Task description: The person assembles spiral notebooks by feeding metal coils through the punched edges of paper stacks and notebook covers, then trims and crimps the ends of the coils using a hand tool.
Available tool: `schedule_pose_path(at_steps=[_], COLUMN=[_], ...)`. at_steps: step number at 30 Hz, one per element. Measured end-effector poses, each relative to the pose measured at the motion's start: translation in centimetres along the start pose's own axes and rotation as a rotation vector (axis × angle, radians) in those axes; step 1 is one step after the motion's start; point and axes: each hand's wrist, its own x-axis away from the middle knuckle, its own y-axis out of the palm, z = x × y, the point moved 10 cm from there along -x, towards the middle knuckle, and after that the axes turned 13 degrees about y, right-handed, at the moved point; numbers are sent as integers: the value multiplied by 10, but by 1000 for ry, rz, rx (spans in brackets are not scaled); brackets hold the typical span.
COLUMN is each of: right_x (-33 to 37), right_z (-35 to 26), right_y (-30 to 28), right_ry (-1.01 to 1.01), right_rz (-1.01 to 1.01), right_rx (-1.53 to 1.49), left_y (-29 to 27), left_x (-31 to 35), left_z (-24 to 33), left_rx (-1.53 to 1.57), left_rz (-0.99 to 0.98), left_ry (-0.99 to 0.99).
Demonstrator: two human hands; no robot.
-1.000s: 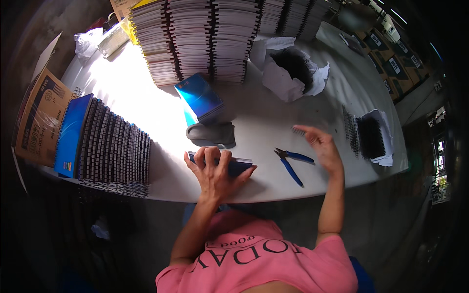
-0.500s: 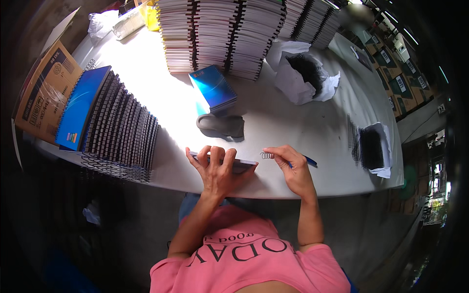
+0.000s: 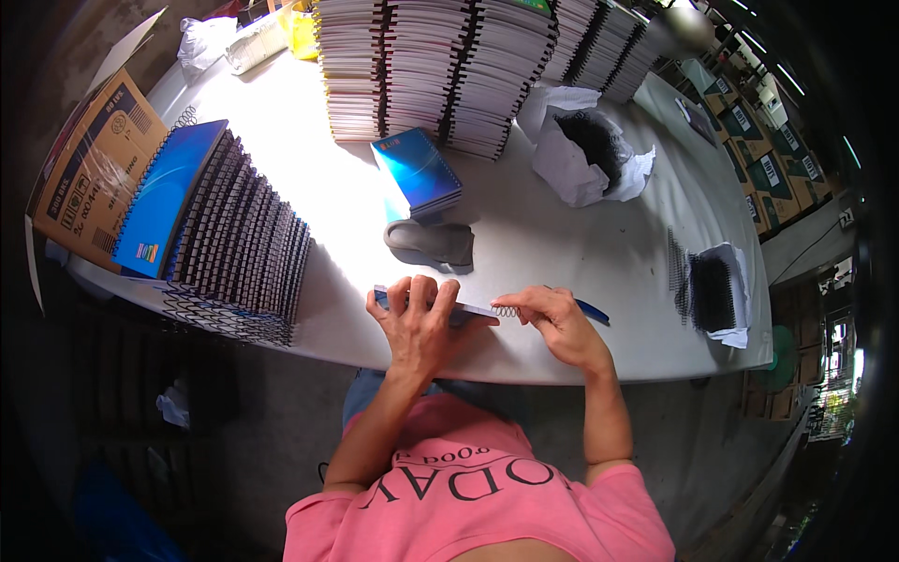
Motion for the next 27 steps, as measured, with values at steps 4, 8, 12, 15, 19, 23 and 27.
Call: schedule_pose_path(at_steps=[4, 8, 12, 15, 19, 23, 27], right_x=[0, 2, 5, 5, 7, 11, 14], right_z=[-7, -3, -15, -6, 4, -6, -11], right_y=[2, 7, -1, 6, 7, -11, -8], right_ry=[-69, 36, -267, -231, 47, -118, -257], right_rz=[-11, -190, 38, -51, -123, 78, 58], right_rx=[73, 14, 77, -58, -510, -327, -124], left_y=[-4, -5, -2, -4, -9, -11, 1], left_x=[-2, -7, -9, -7, -4, 3, 5], left_z=[2, 7, 4, 5, 5, 8, 10], left_rx=[34, -45, -14, -12, 24, -26, -17], left_rz=[-6, -21, -76, -69, 0, -17, -54], left_ry=[-1, 58, 27, 1, 31, 106, 73])
